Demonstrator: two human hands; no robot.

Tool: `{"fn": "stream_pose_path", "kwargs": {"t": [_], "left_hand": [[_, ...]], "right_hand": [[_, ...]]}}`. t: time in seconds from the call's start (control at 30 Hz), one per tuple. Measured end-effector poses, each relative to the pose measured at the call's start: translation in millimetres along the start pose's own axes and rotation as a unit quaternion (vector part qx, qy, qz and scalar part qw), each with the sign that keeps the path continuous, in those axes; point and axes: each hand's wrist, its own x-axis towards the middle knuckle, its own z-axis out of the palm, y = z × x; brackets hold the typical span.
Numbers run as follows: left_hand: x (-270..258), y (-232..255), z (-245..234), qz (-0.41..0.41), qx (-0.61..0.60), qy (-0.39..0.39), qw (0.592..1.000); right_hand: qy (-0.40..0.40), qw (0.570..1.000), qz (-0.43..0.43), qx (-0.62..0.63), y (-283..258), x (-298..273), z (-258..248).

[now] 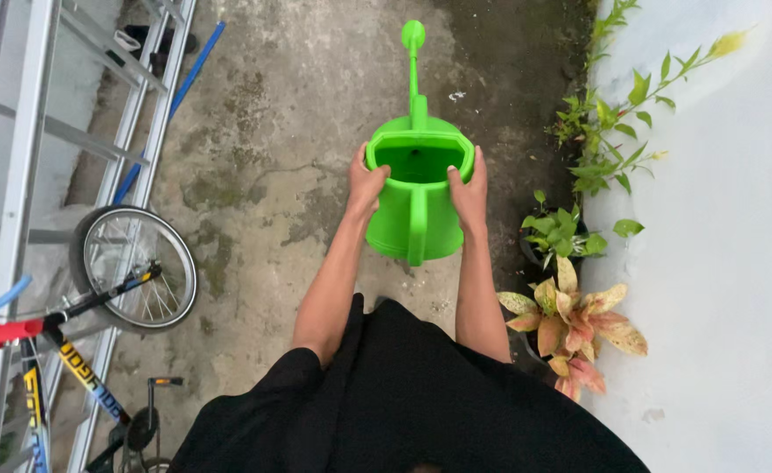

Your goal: The person carries a green watering can through an outdoor area and pours water onto several potted plants positioned along a wall and near a gate.

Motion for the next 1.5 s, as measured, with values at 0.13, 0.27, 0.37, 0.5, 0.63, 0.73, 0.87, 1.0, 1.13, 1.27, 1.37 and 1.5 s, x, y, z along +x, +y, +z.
{"fn": "stream_pose_path", "kwargs": {"t": [0.13,0.27,0.37,0.5,0.63,0.73,0.87,1.0,1.13,1.27,1.37,1.5], "left_hand": [[91.3,6.7,10.1,-0.057,0.056,0.053,0.995],[178.1,4.1,13.7,0.024,0.049,0.004,0.999],[241.7,4.4,25.5,-0.034,0.050,-0.006,0.998],[298.0,-4.5,51.9,-0.047,0.113,-0.024,0.992],[332.5,-36.3,104.9,-0.013,0.141,-0.058,0.988],[350.1,-69.8,143.1,-0.013,0.119,-0.081,0.989],[383.7,-114.1,222.9,-0.103,0.088,-0.119,0.984],[415.5,-169.1,313.3,-0.161,0.132,-0.185,0.960],[435.2,-223.3,414.5,-0.050,0.136,-0.257,0.956],[410.2,-252.0,470.2,-0.080,0.210,-0.295,0.929],[389.3,-255.9,497.0,-0.236,0.255,-0.404,0.846],[369.2,-239.2,535.2,-0.439,0.203,-0.499,0.719]], "right_hand": [[0.030,0.998,0.049,0.011,5.6,65.3,32.1],[0.115,0.988,-0.008,-0.099,4.3,135.0,68.5],[0.178,0.974,0.024,-0.136,8.5,182.1,79.4],[0.116,0.975,0.191,0.010,20.8,206.7,88.4],[0.046,0.948,0.287,0.130,18.3,223.8,79.6],[-0.022,0.914,0.285,0.287,20.0,240.0,69.4],[0.043,0.913,0.282,0.292,39.0,285.5,31.6],[0.163,0.911,0.272,0.264,65.2,340.4,-27.0],[0.232,0.865,0.262,0.359,96.0,394.3,-114.1],[0.284,0.833,0.271,0.390,127.3,424.2,-173.9],[0.322,0.841,0.263,0.345,142.7,450.3,-196.9],[0.377,0.838,0.256,0.299,154.6,474.4,-215.4]]}}
